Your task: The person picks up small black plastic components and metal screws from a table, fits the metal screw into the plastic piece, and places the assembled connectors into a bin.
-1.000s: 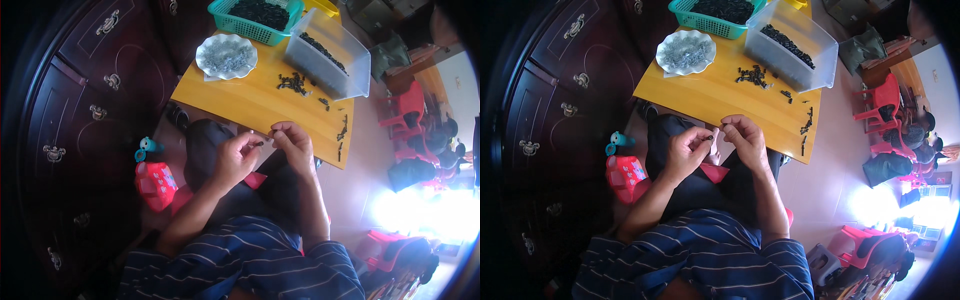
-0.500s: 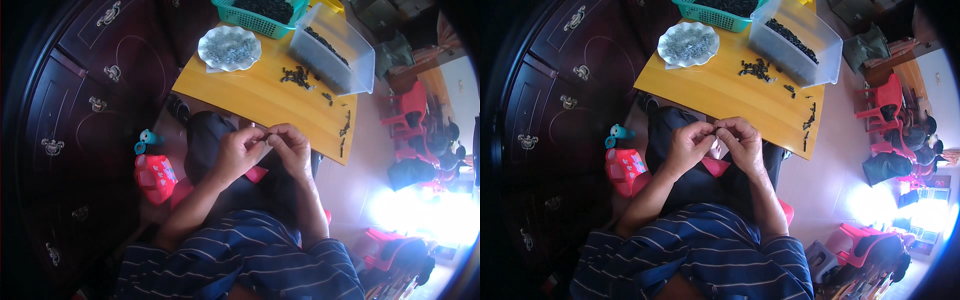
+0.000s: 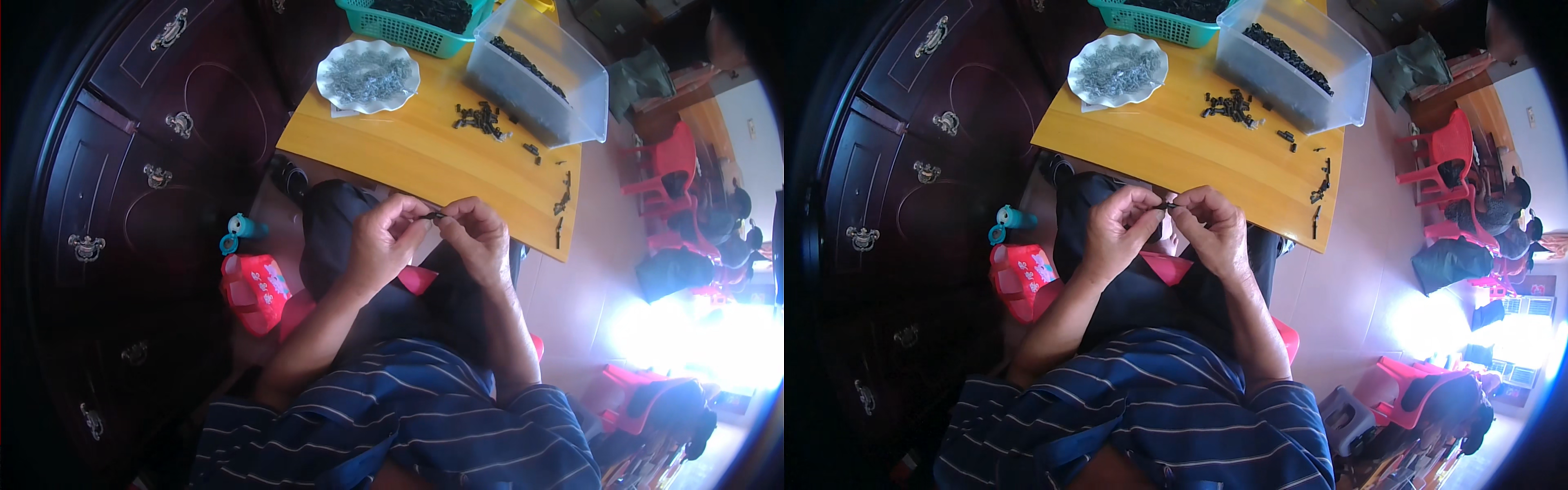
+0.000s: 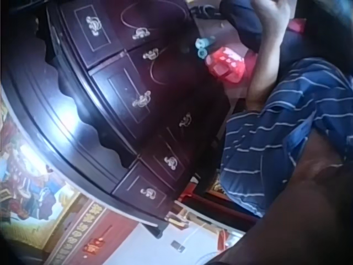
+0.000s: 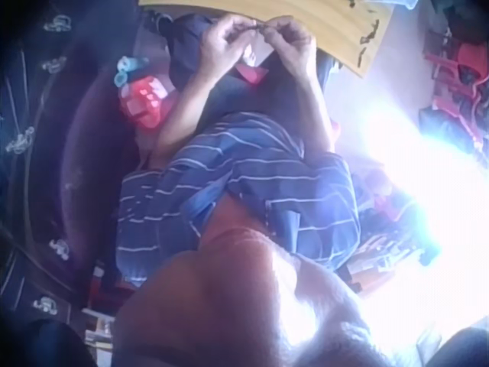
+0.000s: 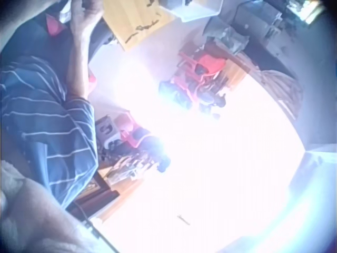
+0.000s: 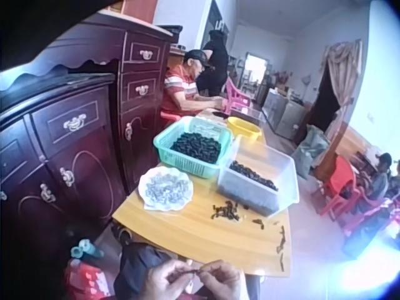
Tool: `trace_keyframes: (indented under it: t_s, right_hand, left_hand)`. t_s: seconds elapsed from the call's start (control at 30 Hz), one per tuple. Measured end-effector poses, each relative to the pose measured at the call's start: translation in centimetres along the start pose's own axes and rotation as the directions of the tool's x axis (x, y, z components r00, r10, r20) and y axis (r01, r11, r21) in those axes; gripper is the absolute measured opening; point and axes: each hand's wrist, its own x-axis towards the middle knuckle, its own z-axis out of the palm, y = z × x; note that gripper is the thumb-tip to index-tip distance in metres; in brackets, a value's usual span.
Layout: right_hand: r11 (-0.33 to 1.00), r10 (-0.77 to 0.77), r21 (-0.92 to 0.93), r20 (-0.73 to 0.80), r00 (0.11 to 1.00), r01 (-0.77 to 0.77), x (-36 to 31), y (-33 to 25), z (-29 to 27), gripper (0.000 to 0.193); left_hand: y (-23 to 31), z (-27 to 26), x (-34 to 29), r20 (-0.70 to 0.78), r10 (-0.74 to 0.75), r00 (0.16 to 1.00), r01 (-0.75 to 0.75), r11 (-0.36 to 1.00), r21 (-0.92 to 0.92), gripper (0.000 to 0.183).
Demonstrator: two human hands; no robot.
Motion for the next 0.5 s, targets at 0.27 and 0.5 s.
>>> trace_keyframes:
  t_s: [0.27, 0.5]
  right_hand:
    - [0.997, 0.061, -0.046, 0.06, 0.996, -0.059, -0.1, -0.6, -0.7, 0.009]
    - [0.998, 0.056, 0.004, 0.091, 0.994, -0.057, 0.2, -2.0, -0.6, 0.006]
  left_hand:
    - [0.2, -0.3, 0.0, 0.023, -0.022, 0.999, 0.022, 1.0, 0.012, 0.009]
    - [0.0, -0.7, 0.0, 0.074, -0.018, 0.997, 0.019, 1.0, -0.012, 0.007]
